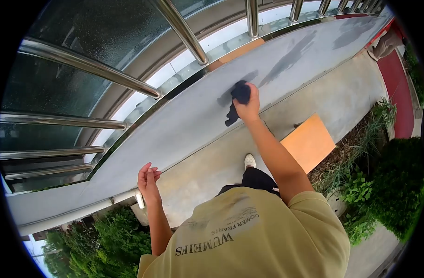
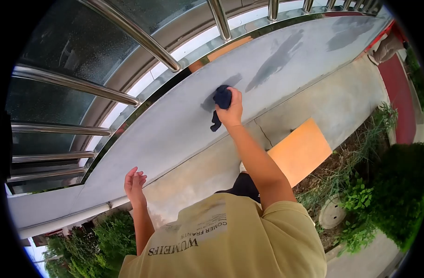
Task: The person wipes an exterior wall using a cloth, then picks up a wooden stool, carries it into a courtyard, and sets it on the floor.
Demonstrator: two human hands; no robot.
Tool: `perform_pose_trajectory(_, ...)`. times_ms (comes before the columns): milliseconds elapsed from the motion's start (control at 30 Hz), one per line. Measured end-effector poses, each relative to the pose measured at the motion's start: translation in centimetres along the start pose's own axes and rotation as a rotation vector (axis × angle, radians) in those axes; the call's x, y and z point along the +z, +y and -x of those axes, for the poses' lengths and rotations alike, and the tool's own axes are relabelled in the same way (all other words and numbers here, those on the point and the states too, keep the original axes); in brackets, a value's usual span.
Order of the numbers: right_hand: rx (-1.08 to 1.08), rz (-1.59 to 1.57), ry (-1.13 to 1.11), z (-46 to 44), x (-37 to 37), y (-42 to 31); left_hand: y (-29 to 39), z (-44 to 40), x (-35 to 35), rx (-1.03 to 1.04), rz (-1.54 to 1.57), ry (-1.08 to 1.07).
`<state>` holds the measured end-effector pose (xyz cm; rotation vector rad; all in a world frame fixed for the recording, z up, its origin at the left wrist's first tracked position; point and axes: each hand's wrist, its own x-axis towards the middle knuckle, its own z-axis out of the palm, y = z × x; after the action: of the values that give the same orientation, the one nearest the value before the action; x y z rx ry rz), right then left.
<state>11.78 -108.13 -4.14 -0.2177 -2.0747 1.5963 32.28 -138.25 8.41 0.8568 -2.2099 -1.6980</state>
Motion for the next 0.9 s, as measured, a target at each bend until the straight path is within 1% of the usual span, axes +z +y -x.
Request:
perform_pose_trajectory(67,0.327,-0.350,-0.408,0.8,-2.3,1.9,-0.6,-0.8,1.6,-0.029,-0.005,-0.141)
perform_pose_trajectory(133,0.423,-0.366,-0.077,0.5,-4.2,2.7,0.3,-1.0,3.6,-0.010,-0.033,-0.219)
perform_pose_trajectory(200,0.521,-0.580,0.120,-1.1,-5.7,2.7,1.0,-0.6,4.3,0.031,-0.081,-0.269)
perform_pose_trajectory(267,0.472,-0.523,0.105,-3.4,-6.3,1.3,1.0,-0.9,3.7,0.072,-0.122,-0.316)
perform_pose_trajectory(300,0.410,-0.353,0.158,-4.8,-5.1,1.9,1.1,-1.1,3.3,0.095,-0.148,-0.321)
perform_pose_trajectory(333,0.348,-0.182,0.205,-5.5,-4.2,0.9,1.3,-1.2,2.7,0.116,-0.173,-0.323)
perform_pose_trajectory(367,0.379,-0.052,0.260,-5.3,-2.5,-0.4,1.6,-1.4,2.1,0.171,-0.182,-0.277)
perform_pose_trajectory(400,0.468,-0.033,0.306,-4.3,-1.1,-3.0,2.3,-1.6,1.3,0.226,-0.195,-0.231)
perform_pose_trajectory(467,0.356,-0.035,0.245,0.1,2.0,-4.8,3.2,-2.1,-0.6,0.374,-0.228,-0.124)
perform_pose_trajectory(533,0.162,-0.018,0.059,6.1,5.2,-5.7,4.1,-3.5,-2.8,0.560,-0.245,0.002)
perform_pose_trajectory(567,0.162,0.001,-0.095,9.4,7.2,-5.7,4.5,-4.4,-3.8,0.700,-0.222,0.039)
perform_pose_trajectory(600,0.282,-0.016,-0.353,12.1,8.1,-6.9,4.8,-5.5,-4.9,0.751,-0.217,0.094)
perform_pose_trajectory(633,0.285,-0.054,-0.546,15.0,10.0,-6.4,5.5,-6.4,-5.6,0.836,-0.251,0.130)
perform_pose_trajectory(667,0.290,-0.015,-0.781,16.9,11.5,-5.8,6.3,-7.0,-6.1,0.923,-0.281,0.169)
perform_pose_trajectory(700,0.267,-0.160,-1.011,18.6,13.6,-3.5,7.6,-6.9,-6.2,1.011,-0.404,0.239)
perform_pose_trajectory(733,0.264,-0.070,-0.959,20.9,14.4,-3.3,8.5,-7.4,-6.8,1.108,-0.465,0.231)
perform_pose_trajectory(767,0.320,-0.039,-0.988,22.3,14.7,-3.2,8.8,-8.6,-8.0,1.242,-0.568,0.188)
perform_pose_trajectory(800,0.439,-0.064,-0.957,22.8,13.6,-3.9,8.8,-9.9,-9.5,1.365,-0.674,0.146)
perform_pose_trajectory(833,0.571,-0.070,-0.905,23.2,13.2,-3.0,8.7,-11.0,-10.6,1.474,-0.727,0.103)
perform_pose_trajectory(867,0.694,-0.154,-0.806,23.2,12.6,-2.0,8.6,-12.2,-11.4,1.579,-0.775,0.057)
perform_pose_trajectory(900,0.700,-0.074,-0.637,23.0,11.9,-0.9,8.3,-13.1,-12.1,1.676,-0.826,0.005)
